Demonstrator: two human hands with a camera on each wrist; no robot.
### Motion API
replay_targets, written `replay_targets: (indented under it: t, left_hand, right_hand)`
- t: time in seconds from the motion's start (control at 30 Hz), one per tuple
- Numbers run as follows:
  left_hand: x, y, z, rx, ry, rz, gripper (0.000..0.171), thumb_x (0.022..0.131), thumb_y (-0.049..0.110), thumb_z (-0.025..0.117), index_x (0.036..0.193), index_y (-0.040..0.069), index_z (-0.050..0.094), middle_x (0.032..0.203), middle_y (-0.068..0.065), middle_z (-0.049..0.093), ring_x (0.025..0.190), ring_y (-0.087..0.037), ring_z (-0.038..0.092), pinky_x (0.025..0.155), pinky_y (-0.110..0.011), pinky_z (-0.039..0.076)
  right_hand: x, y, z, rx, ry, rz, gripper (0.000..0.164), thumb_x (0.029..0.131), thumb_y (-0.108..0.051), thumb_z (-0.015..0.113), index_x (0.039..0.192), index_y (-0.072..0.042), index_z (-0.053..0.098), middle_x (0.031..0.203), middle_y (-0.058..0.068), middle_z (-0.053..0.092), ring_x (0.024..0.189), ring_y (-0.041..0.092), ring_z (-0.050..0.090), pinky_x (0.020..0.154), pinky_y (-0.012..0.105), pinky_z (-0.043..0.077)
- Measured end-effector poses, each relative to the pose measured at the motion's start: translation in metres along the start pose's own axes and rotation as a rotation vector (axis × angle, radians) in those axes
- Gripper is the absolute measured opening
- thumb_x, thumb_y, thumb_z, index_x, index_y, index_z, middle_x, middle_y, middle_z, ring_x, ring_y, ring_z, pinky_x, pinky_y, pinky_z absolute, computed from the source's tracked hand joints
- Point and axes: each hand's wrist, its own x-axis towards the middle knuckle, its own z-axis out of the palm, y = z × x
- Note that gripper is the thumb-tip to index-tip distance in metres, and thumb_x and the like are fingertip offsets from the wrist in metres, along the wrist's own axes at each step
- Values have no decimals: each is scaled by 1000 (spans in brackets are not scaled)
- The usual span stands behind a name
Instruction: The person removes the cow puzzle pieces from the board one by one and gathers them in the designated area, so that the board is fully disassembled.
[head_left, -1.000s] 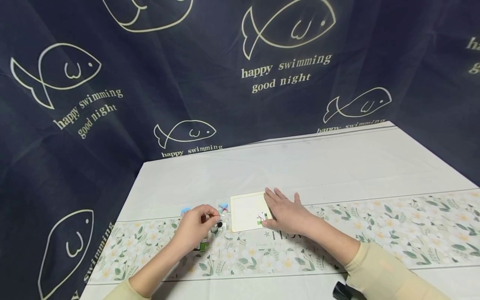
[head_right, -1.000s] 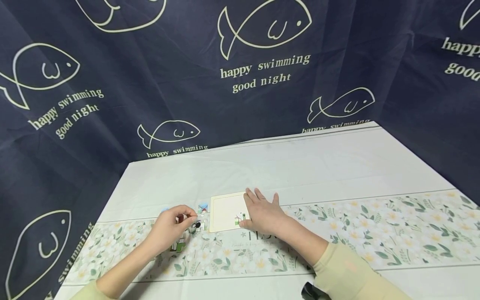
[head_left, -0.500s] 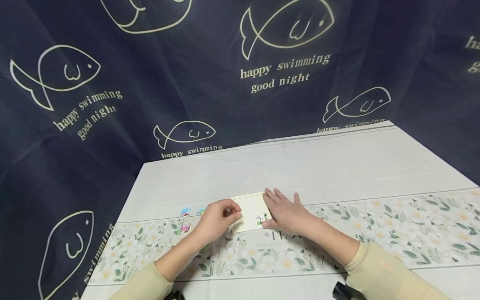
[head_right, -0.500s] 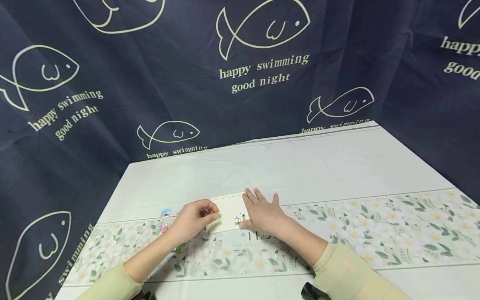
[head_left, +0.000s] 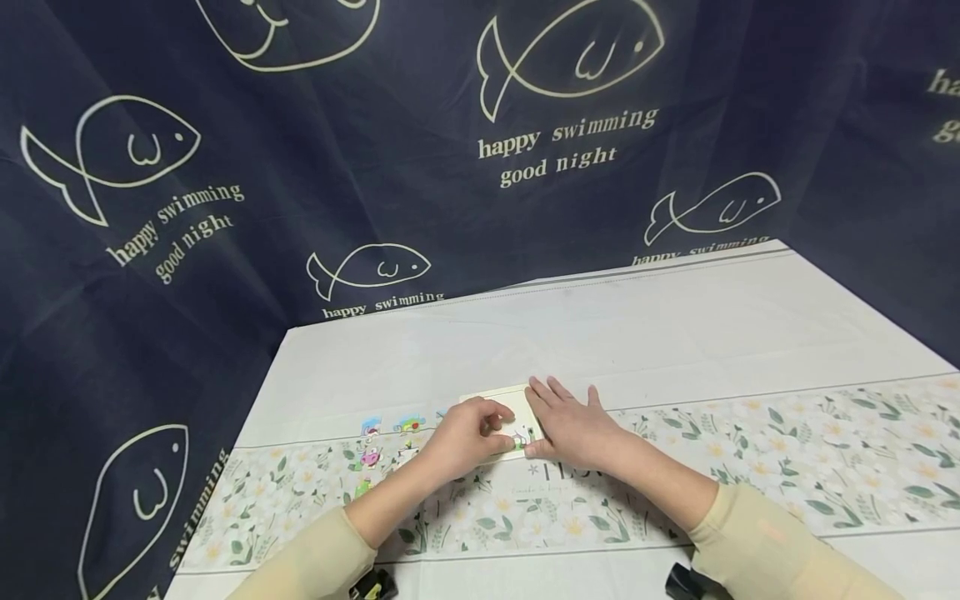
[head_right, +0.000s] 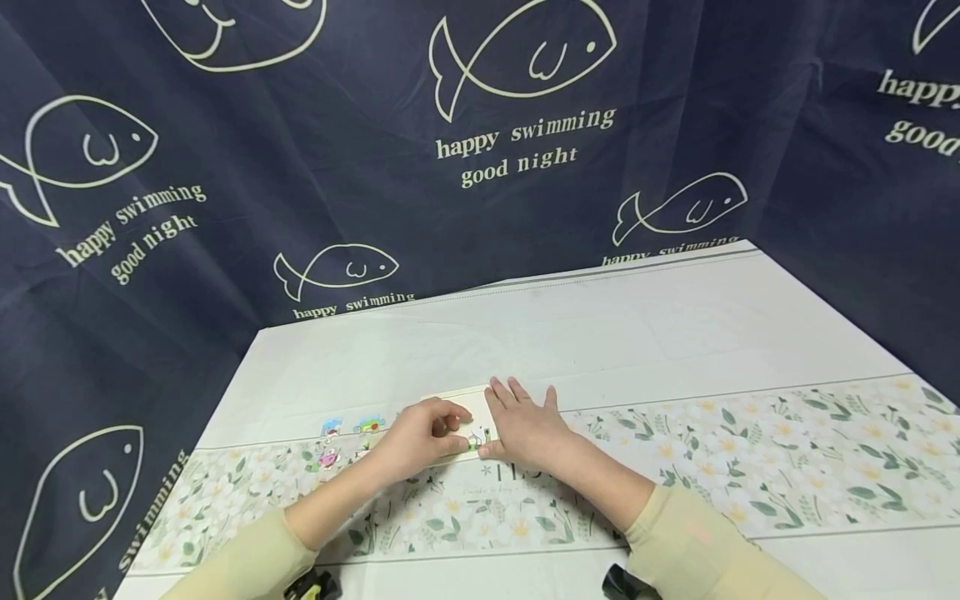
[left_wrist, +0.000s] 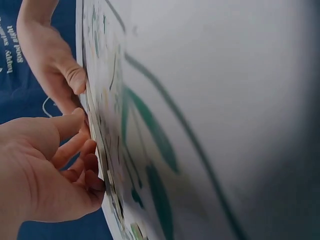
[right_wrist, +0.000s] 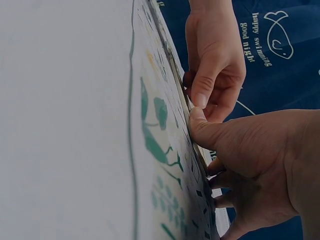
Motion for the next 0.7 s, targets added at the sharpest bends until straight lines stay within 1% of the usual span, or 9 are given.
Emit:
replay_targets:
  t: [0.13,0.23,0.37,0.5,0.7]
  left_hand:
    - [1,5,2,67,-24,9,37,89,17,80,123,7,70,99,-3,60,72,-9,51,64,-26,46]
    - [0,8,3,95,-36,11,36,90,16,79,124,9,71,101,-3,59,71,-8,50,63,-25,45]
    - [0,9,5,98,-34,21,34,91,14,78,123,10,72,100,-2,58,70,-7,50,61,-25,45]
    - [-1,8,7,69,-9,17,30,91,13,77,121,9,72,100,-1,62,71,-7,51,62,-25,45]
    - [-2,10,8,-63,56,-11,23,93,8,74,115,8,73,92,3,70,75,-7,61,65,-25,50]
  right_hand:
    - [-1,1,0,-2,0,-1,89,92,-49,68,156,2,31,165,17,22,151,39,19,106,79,14]
    - [-1,1,-1,-4,-4,3,89,93,-50,67,156,2,31,165,17,21,151,39,18,106,79,14]
    - [-1,2,0,-6,-7,8,89,93,-50,67,156,2,31,165,16,21,151,38,18,106,79,14]
    - [-2,1,0,-3,-5,5,88,93,-50,67,155,2,32,165,17,22,150,39,19,106,79,14]
    - [-2,0,-2,0,-6,0,89,94,-51,66,156,2,31,165,17,22,151,39,19,106,79,14]
